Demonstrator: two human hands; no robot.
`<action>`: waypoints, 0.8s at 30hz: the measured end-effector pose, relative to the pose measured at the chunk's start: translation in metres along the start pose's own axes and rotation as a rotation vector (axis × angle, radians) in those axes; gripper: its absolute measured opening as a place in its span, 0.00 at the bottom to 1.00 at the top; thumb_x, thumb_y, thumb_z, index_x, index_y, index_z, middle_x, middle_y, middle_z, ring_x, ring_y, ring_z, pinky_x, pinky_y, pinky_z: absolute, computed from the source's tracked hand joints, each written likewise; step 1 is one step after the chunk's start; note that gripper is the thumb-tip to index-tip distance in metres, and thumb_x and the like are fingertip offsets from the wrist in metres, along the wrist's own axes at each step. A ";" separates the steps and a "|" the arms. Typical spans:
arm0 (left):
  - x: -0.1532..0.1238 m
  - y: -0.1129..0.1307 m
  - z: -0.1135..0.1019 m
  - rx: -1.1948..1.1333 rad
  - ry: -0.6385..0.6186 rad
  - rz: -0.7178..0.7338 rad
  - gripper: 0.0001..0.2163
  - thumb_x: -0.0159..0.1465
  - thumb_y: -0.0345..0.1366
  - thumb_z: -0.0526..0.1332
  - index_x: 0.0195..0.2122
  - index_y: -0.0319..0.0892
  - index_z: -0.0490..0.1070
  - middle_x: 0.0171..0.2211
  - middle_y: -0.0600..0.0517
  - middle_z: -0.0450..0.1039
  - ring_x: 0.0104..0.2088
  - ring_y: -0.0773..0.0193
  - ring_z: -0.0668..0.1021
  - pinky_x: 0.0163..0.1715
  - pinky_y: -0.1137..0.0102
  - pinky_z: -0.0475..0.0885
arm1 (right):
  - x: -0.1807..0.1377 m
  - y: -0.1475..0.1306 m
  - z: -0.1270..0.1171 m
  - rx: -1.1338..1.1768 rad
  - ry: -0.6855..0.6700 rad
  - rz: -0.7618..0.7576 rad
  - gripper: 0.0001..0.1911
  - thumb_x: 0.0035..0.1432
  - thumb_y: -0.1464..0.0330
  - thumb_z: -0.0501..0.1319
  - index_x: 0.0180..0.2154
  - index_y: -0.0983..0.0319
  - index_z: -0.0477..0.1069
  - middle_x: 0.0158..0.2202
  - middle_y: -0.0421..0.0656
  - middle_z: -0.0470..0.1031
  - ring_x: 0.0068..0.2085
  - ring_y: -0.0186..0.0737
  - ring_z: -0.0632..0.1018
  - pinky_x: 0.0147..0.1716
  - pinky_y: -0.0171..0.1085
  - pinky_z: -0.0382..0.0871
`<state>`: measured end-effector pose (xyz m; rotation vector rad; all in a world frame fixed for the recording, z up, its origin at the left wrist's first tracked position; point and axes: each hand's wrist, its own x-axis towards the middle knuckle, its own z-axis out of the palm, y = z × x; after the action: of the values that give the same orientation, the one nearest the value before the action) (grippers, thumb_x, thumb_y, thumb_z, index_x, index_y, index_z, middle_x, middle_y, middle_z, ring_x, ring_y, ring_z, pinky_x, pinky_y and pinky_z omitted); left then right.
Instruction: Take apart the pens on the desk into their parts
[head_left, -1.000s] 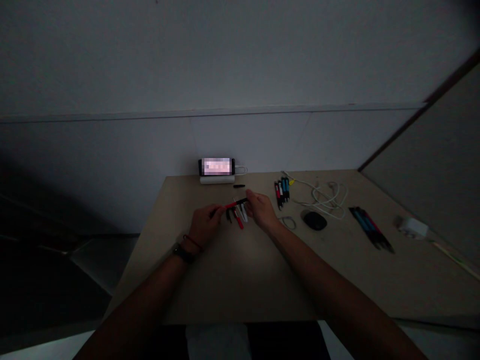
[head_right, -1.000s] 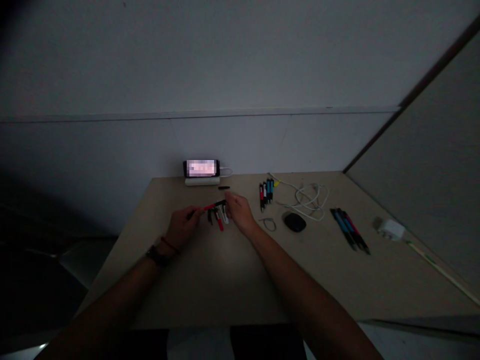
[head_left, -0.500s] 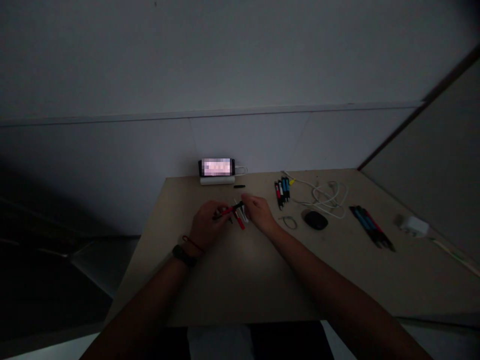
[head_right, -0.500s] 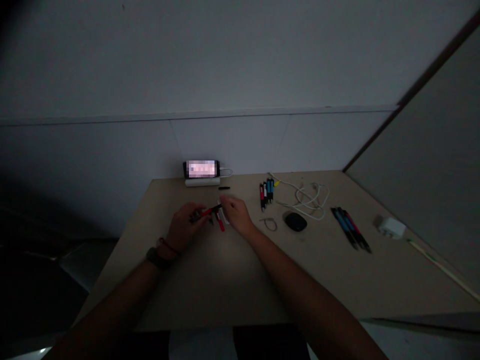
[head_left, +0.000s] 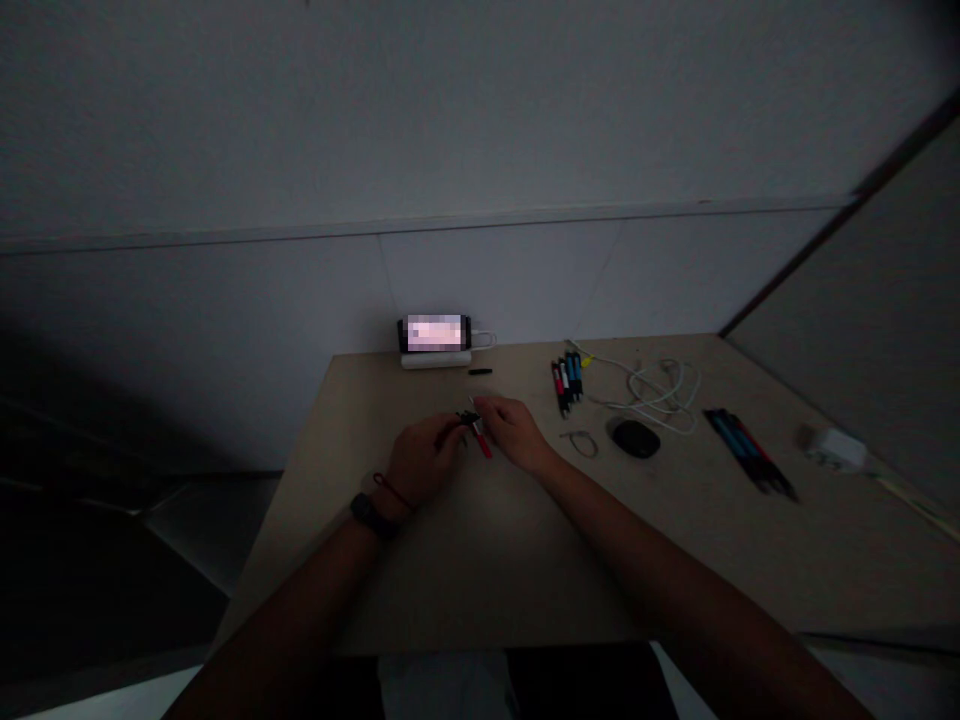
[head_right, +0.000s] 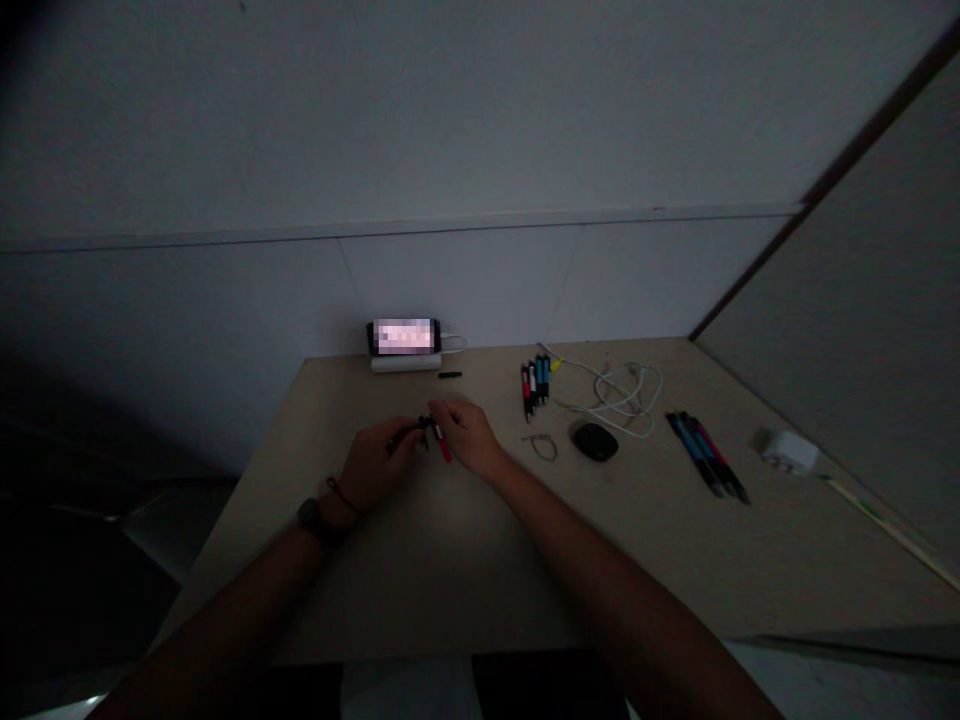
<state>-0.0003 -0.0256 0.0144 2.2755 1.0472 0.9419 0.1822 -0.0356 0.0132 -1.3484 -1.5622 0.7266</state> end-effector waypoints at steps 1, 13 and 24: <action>0.000 0.000 0.000 0.005 -0.026 -0.009 0.12 0.70 0.40 0.55 0.40 0.41 0.77 0.30 0.50 0.78 0.29 0.63 0.77 0.32 0.70 0.68 | 0.000 0.000 0.000 -0.012 -0.004 -0.005 0.32 0.63 0.42 0.47 0.19 0.58 0.57 0.18 0.36 0.59 0.22 0.35 0.63 0.25 0.36 0.55; 0.003 -0.002 0.001 -0.111 -0.084 -0.081 0.12 0.68 0.45 0.57 0.38 0.41 0.71 0.26 0.54 0.73 0.26 0.65 0.73 0.28 0.71 0.63 | -0.001 -0.001 0.000 -0.121 0.009 -0.052 0.27 0.67 0.49 0.49 0.21 0.58 0.58 0.19 0.36 0.60 0.24 0.35 0.65 0.26 0.36 0.55; 0.003 -0.005 0.001 -0.173 -0.087 -0.098 0.12 0.68 0.44 0.57 0.35 0.41 0.69 0.21 0.57 0.68 0.23 0.68 0.70 0.26 0.73 0.61 | -0.001 0.001 0.001 -0.101 0.028 -0.047 0.27 0.66 0.48 0.50 0.20 0.58 0.58 0.19 0.36 0.59 0.24 0.35 0.63 0.26 0.36 0.53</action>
<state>-0.0002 -0.0204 0.0123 2.0855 0.9909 0.8517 0.1815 -0.0364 0.0111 -1.3839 -1.6215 0.6046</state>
